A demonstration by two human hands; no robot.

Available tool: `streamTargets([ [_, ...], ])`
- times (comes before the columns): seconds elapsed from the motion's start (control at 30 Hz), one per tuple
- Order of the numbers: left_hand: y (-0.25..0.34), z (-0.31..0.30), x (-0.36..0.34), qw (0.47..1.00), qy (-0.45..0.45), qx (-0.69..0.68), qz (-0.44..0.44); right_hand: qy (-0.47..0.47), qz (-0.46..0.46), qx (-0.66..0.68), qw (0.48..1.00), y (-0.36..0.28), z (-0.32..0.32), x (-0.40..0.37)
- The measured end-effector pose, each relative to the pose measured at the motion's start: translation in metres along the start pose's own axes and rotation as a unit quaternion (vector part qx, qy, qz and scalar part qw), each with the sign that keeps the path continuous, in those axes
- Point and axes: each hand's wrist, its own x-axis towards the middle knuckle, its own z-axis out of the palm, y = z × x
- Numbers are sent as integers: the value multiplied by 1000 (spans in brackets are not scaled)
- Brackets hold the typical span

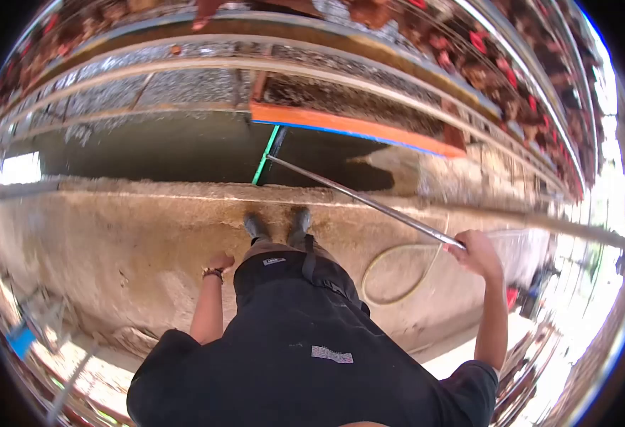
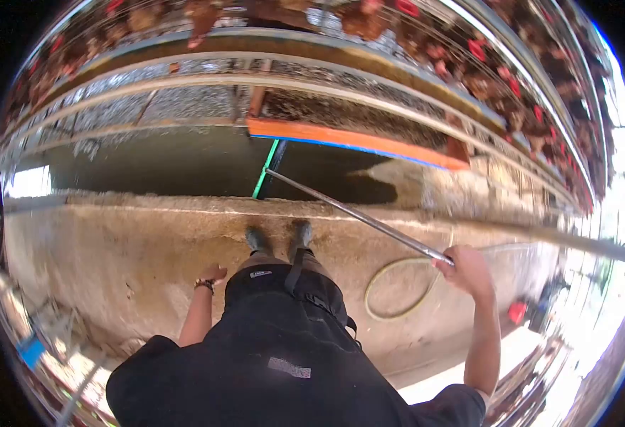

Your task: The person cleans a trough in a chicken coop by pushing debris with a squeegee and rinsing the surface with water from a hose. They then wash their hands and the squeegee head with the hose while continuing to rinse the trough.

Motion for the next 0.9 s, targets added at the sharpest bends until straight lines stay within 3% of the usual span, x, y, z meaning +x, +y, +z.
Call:
streamTargets([
  [0.1, 50, -38, 19, 992, 37, 19, 122, -80, 90, 125, 985, 43, 57, -47],
  [0.13, 73, -48, 18, 985, 48, 26, 164, -68, 90, 188, 976, 55, 82, -67],
  [0.23, 152, -71, -7, 967, 24, 11, 253, -95, 275, 424, 858, 55, 134, -123],
  [0.33, 233, -53, -27, 926, -40, 42, 374, -53, 318, 488, 811, 43, 179, -160],
  [0.4, 279, -24, -44, 864, -80, -26, 496, -29, 325, 535, 779, 32, 199, -167],
  [0.47, 329, 15, -32, 831, -205, 105, 507, -4, 327, 586, 741, 26, 223, -164],
  [0.53, 374, 37, -69, 797, -254, 131, 532, 27, 336, 591, 733, 16, 242, -143],
  [0.57, 389, 57, -78, 789, -264, 124, 541, 63, 311, 567, 760, 17, 274, -128],
  [0.67, 419, 110, -85, 802, -307, 153, 489, 132, 280, 491, 815, 1, 344, -73],
  [0.7, 427, 128, -81, 811, -321, 170, 458, 143, 300, 493, 804, -12, 350, -62],
  [0.73, 426, 152, -66, 840, -391, 114, 360, 154, 318, 496, 793, -18, 354, -51],
  [0.9, 412, 192, -54, 907, -303, 175, 232, 181, 344, 585, 711, -49, 393, -50],
])
